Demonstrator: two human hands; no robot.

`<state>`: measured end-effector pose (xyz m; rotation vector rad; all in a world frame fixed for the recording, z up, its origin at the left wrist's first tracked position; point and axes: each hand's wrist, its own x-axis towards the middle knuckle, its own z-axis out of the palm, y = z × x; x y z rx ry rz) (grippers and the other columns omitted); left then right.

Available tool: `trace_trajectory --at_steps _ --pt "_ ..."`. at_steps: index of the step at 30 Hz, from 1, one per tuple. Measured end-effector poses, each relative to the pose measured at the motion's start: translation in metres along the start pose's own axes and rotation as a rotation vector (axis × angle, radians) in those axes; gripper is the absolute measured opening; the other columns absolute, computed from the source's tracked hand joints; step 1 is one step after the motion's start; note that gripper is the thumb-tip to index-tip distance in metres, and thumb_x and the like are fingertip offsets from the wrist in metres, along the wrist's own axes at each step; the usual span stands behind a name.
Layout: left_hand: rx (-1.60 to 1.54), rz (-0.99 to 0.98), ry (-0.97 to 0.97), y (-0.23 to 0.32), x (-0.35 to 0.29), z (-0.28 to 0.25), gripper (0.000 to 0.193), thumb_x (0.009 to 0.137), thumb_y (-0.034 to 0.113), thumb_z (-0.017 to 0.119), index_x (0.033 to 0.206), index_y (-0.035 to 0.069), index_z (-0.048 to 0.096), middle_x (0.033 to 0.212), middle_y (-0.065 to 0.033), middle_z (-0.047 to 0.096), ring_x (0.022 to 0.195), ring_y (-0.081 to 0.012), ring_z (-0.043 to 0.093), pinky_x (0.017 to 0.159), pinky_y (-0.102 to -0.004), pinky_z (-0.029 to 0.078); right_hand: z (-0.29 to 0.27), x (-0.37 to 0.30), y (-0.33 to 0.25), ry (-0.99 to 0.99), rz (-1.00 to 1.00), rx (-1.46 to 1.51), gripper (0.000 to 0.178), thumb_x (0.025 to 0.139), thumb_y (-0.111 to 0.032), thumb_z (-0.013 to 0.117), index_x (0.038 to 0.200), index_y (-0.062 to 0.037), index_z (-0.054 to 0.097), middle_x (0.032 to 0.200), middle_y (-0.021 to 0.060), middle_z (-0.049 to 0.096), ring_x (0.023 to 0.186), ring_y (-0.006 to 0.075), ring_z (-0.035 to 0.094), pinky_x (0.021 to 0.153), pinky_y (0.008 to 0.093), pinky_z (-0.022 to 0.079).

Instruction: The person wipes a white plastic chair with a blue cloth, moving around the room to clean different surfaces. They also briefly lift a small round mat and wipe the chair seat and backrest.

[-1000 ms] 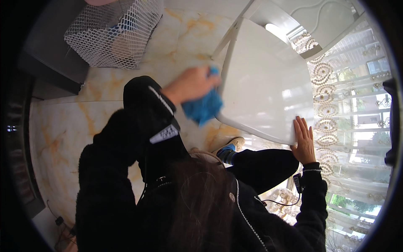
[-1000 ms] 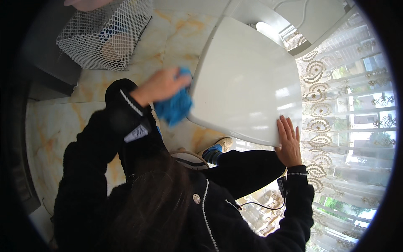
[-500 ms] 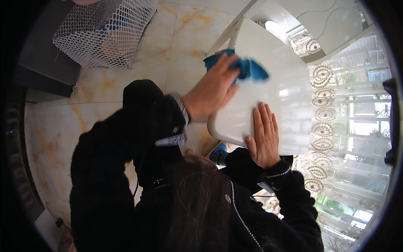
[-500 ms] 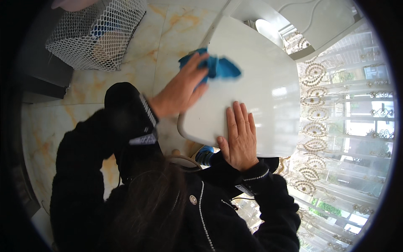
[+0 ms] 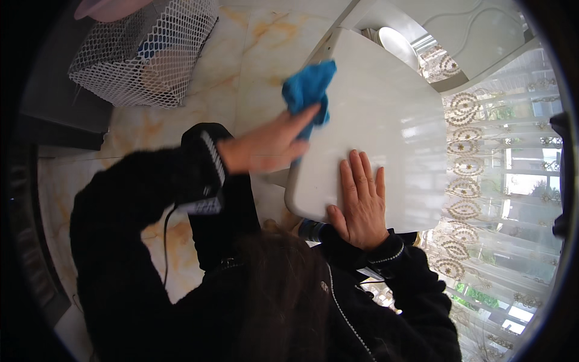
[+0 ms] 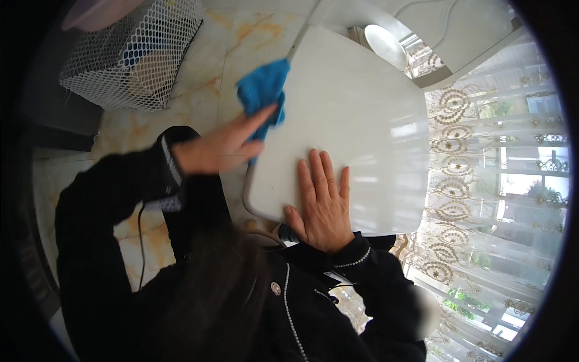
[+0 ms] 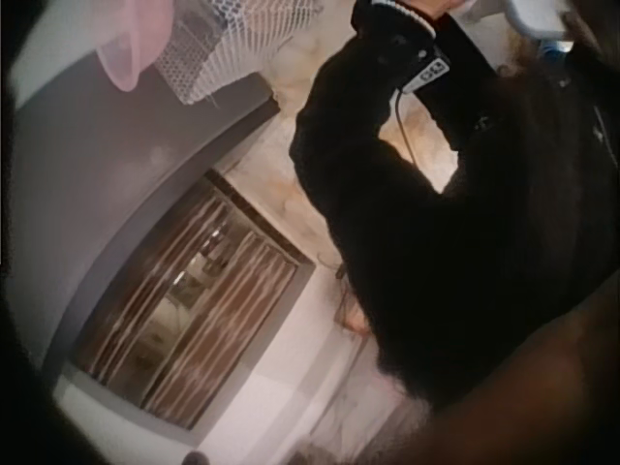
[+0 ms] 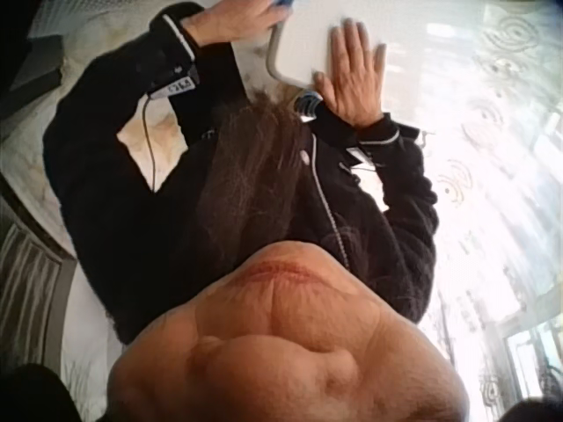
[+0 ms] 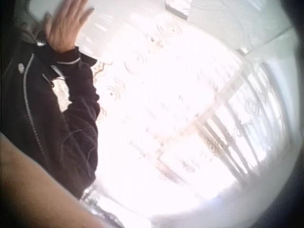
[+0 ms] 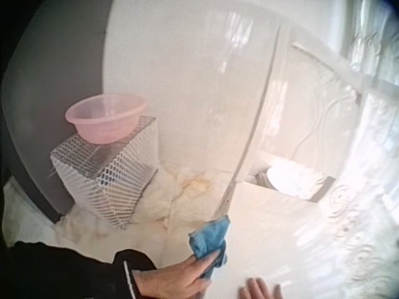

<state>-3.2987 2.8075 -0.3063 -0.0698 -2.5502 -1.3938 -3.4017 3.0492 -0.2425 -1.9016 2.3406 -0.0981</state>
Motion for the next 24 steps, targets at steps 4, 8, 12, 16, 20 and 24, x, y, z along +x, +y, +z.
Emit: trace_trajectory --at_steps 4,8,12,16,20,24 --pt "-0.022 -0.063 0.069 0.013 -0.006 0.018 0.060 0.096 0.014 0.049 0.147 -0.001 0.021 0.144 -0.0319 0.028 0.132 -0.0442 0.035 0.109 -0.0424 0.033 0.001 0.002 0.003 0.009 -0.009 -0.004 0.079 0.087 -0.039 0.050 0.147 0.0052 0.023 0.154 0.0251 0.019 0.144 0.0401 0.015 0.110 0.0634 0.008" --pt "0.119 0.038 0.232 -0.038 0.072 -0.006 0.052 0.096 0.016 0.050 0.142 -0.002 0.033 0.134 -0.0331 0.038 0.119 -0.0439 0.048 0.102 -0.0429 0.040 0.001 0.006 0.003 0.000 -0.009 -0.024 0.079 0.086 -0.039 0.051 0.146 0.0053 0.024 0.153 0.0253 0.020 0.144 0.0401 0.016 0.111 0.0630 0.009" --pt "0.542 0.242 0.354 -0.072 0.151 -0.036 0.044 0.092 0.018 0.055 0.130 -0.003 0.046 0.125 -0.0292 0.045 0.107 -0.0424 0.051 0.095 -0.0453 0.043 -0.001 0.005 0.001 0.027 0.004 0.022 0.077 0.087 -0.039 0.050 0.146 0.0040 0.026 0.153 0.0248 0.022 0.143 0.0402 0.018 0.111 0.0627 0.010" --pt "0.609 0.069 0.195 -0.038 0.144 -0.037 0.045 0.093 0.017 0.056 0.132 -0.003 0.044 0.127 -0.0266 0.041 0.108 -0.0345 0.049 0.094 -0.0377 0.043 0.001 0.000 0.003 0.051 0.003 0.064 0.075 0.088 -0.040 0.051 0.145 0.0033 0.029 0.152 0.0243 0.023 0.143 0.0402 0.019 0.111 0.0620 0.011" --pt "0.534 0.377 -0.224 0.030 0.054 0.007 0.047 0.088 0.033 0.062 0.124 0.003 0.058 0.147 -0.0212 0.035 0.139 -0.0357 0.029 0.112 -0.0472 0.029 0.004 -0.007 0.009 0.110 -0.036 0.056 0.073 0.088 -0.041 0.053 0.142 0.0039 0.034 0.149 0.0253 0.029 0.141 0.0405 0.023 0.111 0.0610 0.013" --pt "0.461 0.577 -0.181 0.042 0.049 0.018 0.036 0.091 0.020 0.057 0.122 0.003 0.059 0.146 -0.0232 0.036 0.137 -0.0378 0.033 0.112 -0.0491 0.031 -0.001 -0.014 0.016 0.096 -0.010 0.153 0.069 0.089 -0.041 0.052 0.139 0.0041 0.037 0.141 0.0273 0.036 0.137 0.0416 0.028 0.111 0.0601 0.014"
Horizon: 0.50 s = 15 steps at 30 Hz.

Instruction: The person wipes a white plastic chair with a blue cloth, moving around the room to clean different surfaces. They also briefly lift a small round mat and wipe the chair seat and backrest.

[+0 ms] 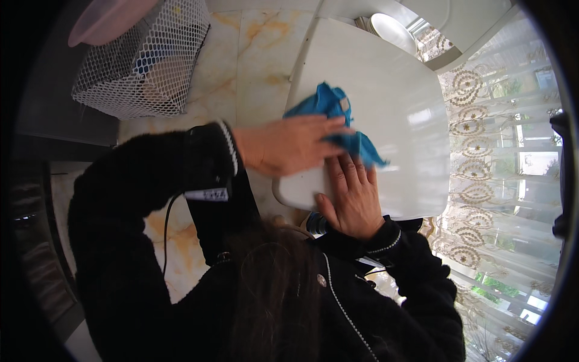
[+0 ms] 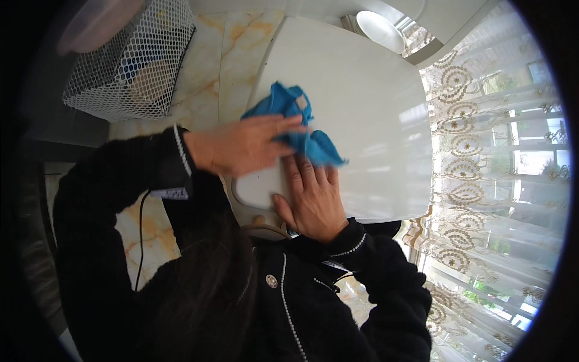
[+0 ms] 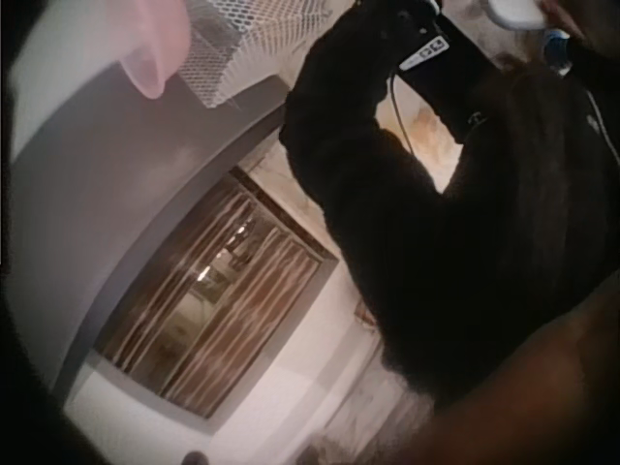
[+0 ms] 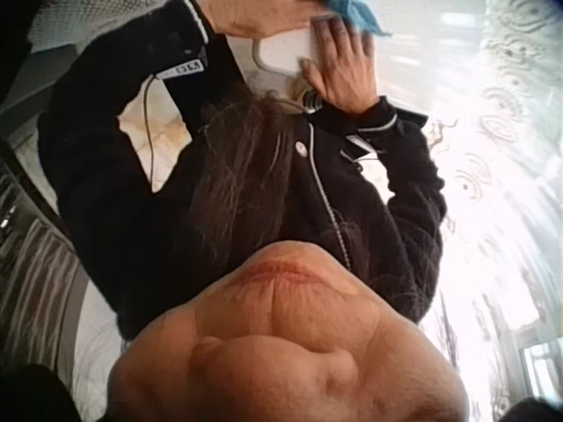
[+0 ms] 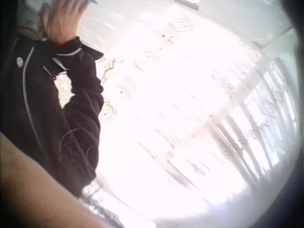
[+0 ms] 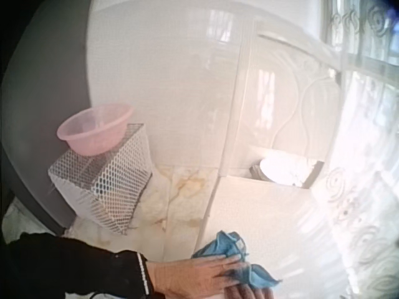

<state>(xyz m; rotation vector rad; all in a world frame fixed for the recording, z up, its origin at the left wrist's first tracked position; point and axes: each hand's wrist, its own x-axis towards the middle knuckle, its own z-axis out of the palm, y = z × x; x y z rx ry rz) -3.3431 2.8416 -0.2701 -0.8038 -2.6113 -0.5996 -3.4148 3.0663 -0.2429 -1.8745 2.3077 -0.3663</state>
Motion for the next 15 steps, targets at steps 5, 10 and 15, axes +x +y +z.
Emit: trace_trajectory --at_steps 5,10,15 --pt "0.365 -0.311 -0.100 -0.109 0.066 -0.010 0.053 0.098 0.024 0.046 0.148 0.021 0.030 0.145 -0.0306 0.032 0.136 -0.0416 0.031 0.111 -0.0494 0.028 -0.009 -0.003 0.001 0.054 -0.011 -0.056 0.069 0.091 -0.040 0.051 0.142 0.0022 0.035 0.150 0.0203 0.030 0.142 0.0361 0.023 0.112 0.0593 0.013" --pt "0.579 -0.495 -0.278 -0.144 0.101 -0.020 0.051 0.099 0.034 0.040 0.147 0.017 0.034 0.145 -0.0300 0.033 0.135 -0.0430 0.031 0.108 -0.0492 0.029 -0.012 -0.008 0.007 0.096 -0.019 0.004 0.066 0.091 -0.040 0.052 0.140 0.0012 0.038 0.149 0.0183 0.033 0.142 0.0328 0.026 0.113 0.0575 0.015" --pt "0.230 -0.299 -0.384 -0.030 0.077 -0.008 0.060 0.095 0.029 0.051 0.149 0.015 0.029 0.145 -0.0334 0.026 0.134 -0.0454 0.031 0.111 -0.0490 0.027 -0.018 -0.017 0.027 0.194 0.018 0.067 0.063 0.088 -0.034 0.058 0.136 0.0045 0.042 0.145 0.0191 0.038 0.138 0.0341 0.031 0.114 0.0485 0.021"
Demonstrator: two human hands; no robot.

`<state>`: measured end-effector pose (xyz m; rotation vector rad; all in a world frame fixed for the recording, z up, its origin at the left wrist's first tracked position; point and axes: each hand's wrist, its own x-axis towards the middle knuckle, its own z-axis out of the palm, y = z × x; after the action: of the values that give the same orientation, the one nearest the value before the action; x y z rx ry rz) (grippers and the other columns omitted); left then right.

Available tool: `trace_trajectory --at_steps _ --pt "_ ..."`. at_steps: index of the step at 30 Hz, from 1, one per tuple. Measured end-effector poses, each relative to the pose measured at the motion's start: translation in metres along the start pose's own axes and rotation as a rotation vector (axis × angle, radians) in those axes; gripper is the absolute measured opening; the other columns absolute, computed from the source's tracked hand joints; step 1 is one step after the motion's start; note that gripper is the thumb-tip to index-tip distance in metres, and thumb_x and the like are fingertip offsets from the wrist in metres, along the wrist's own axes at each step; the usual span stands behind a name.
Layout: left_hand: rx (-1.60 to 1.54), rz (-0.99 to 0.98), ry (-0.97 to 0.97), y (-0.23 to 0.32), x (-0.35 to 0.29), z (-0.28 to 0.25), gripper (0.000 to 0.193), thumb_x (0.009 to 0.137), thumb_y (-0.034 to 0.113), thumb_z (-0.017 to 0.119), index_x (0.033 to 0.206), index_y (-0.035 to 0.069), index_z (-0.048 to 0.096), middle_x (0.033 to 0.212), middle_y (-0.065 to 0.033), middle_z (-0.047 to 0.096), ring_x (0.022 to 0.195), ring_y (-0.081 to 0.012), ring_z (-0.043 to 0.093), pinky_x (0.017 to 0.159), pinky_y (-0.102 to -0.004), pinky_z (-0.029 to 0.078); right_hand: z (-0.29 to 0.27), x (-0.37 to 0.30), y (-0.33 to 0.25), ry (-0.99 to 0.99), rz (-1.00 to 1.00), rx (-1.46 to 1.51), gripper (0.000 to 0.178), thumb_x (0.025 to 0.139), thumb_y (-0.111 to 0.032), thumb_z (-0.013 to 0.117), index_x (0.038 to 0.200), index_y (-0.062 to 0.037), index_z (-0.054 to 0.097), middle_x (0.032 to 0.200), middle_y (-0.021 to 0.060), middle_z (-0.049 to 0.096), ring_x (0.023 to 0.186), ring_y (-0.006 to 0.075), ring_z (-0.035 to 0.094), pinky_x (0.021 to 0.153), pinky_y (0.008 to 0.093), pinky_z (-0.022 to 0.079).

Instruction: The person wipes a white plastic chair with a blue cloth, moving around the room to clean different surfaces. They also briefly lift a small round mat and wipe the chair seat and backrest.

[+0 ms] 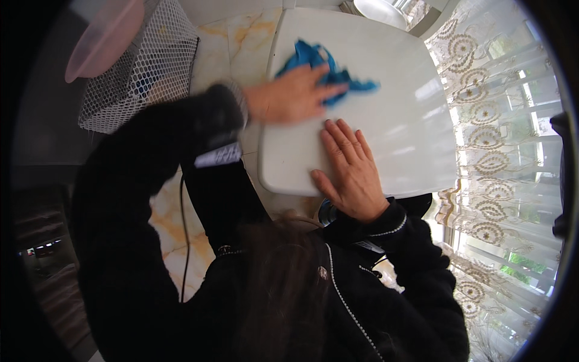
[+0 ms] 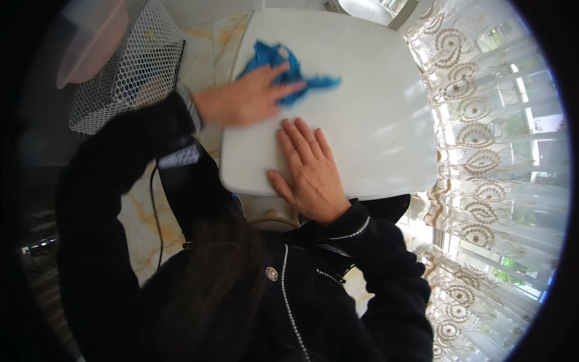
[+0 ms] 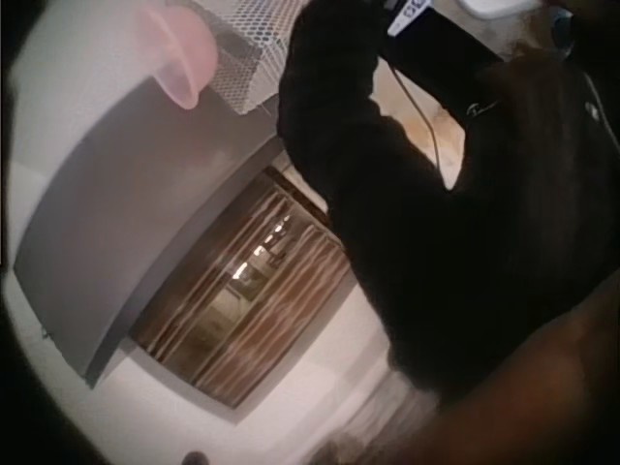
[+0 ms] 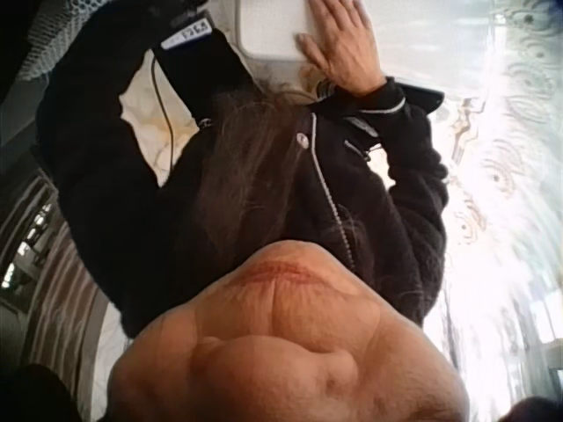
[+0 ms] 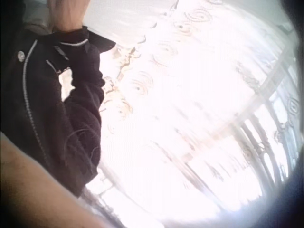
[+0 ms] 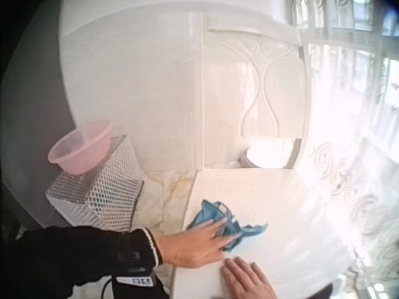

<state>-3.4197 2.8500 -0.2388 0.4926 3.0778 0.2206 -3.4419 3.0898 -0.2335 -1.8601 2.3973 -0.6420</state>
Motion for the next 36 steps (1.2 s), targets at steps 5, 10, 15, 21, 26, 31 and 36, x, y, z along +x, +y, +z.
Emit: trace_trajectory --at_steps 5,10,15,21,26,31,36 --pt "-0.446 0.159 0.010 0.042 -0.050 -0.001 0.069 0.092 0.020 0.054 0.151 0.009 0.020 0.149 -0.0271 0.023 0.138 -0.0391 0.029 0.115 -0.0486 0.023 -0.010 -0.007 0.017 -0.051 -0.008 -0.062 0.058 0.088 -0.032 0.057 0.135 0.0007 0.045 0.141 0.0163 0.043 0.136 0.0325 0.034 0.113 0.0498 0.023" --pt "-0.069 0.008 0.101 -0.061 0.017 0.013 0.056 0.098 0.022 0.043 0.151 0.021 0.024 0.151 -0.0160 0.032 0.133 -0.0448 0.033 0.114 -0.0482 0.023 -0.008 -0.011 0.019 0.014 -0.007 -0.023 0.053 0.090 -0.029 0.055 0.135 -0.0029 0.046 0.142 0.0107 0.044 0.136 0.0304 0.035 0.113 0.0491 0.024" --pt "0.089 -0.117 0.042 -0.115 0.079 -0.001 0.076 0.087 0.030 0.061 0.150 0.011 0.023 0.148 -0.0235 0.032 0.140 -0.0435 0.023 0.115 -0.0442 0.022 -0.008 -0.017 0.016 0.044 -0.011 -0.003 0.053 0.090 -0.029 0.055 0.135 -0.0025 0.046 0.143 0.0115 0.043 0.137 0.0303 0.034 0.113 0.0480 0.024" --pt "0.121 0.146 0.031 0.017 0.016 -0.007 0.056 0.096 0.031 0.049 0.147 0.013 0.036 0.149 -0.0274 0.027 0.137 -0.0406 0.029 0.111 -0.0490 0.026 -0.016 -0.031 0.020 0.083 -0.062 -0.042 0.047 0.089 -0.024 0.057 0.131 -0.0039 0.050 0.140 0.0119 0.046 0.135 0.0295 0.037 0.112 0.0477 0.028" --pt "-0.268 0.052 0.077 0.069 -0.027 -0.020 0.047 0.092 0.027 0.057 0.137 0.017 0.050 0.153 -0.0154 0.029 0.143 -0.0375 0.020 0.115 -0.0493 0.021 -0.046 -0.044 0.028 0.127 -0.111 0.073 0.028 0.085 -0.014 0.064 0.112 -0.0065 0.062 0.121 0.0094 0.061 0.117 0.0288 0.056 0.100 0.0452 0.044" --pt "-0.172 0.114 0.266 0.042 -0.031 -0.048 0.042 0.093 0.024 0.057 0.134 0.018 0.053 0.149 -0.0117 0.038 0.141 -0.0349 0.027 0.115 -0.0433 0.025 -0.075 -0.038 0.020 0.129 -0.179 -0.043 0.043 0.087 -0.018 0.063 0.127 -0.0053 0.054 0.134 0.0135 0.052 0.126 0.0326 0.049 0.104 0.0440 0.042" --pt "-0.221 -0.126 0.051 0.043 -0.046 -0.025 0.044 0.094 0.022 0.055 0.134 0.005 0.049 0.146 -0.0163 0.041 0.140 -0.0357 0.030 0.114 -0.0409 0.028 -0.038 0.009 0.015 0.152 -0.233 -0.080 0.064 0.090 -0.030 0.059 0.140 0.0011 0.034 0.142 0.0227 0.038 0.130 0.0385 0.040 0.103 0.0439 0.041"
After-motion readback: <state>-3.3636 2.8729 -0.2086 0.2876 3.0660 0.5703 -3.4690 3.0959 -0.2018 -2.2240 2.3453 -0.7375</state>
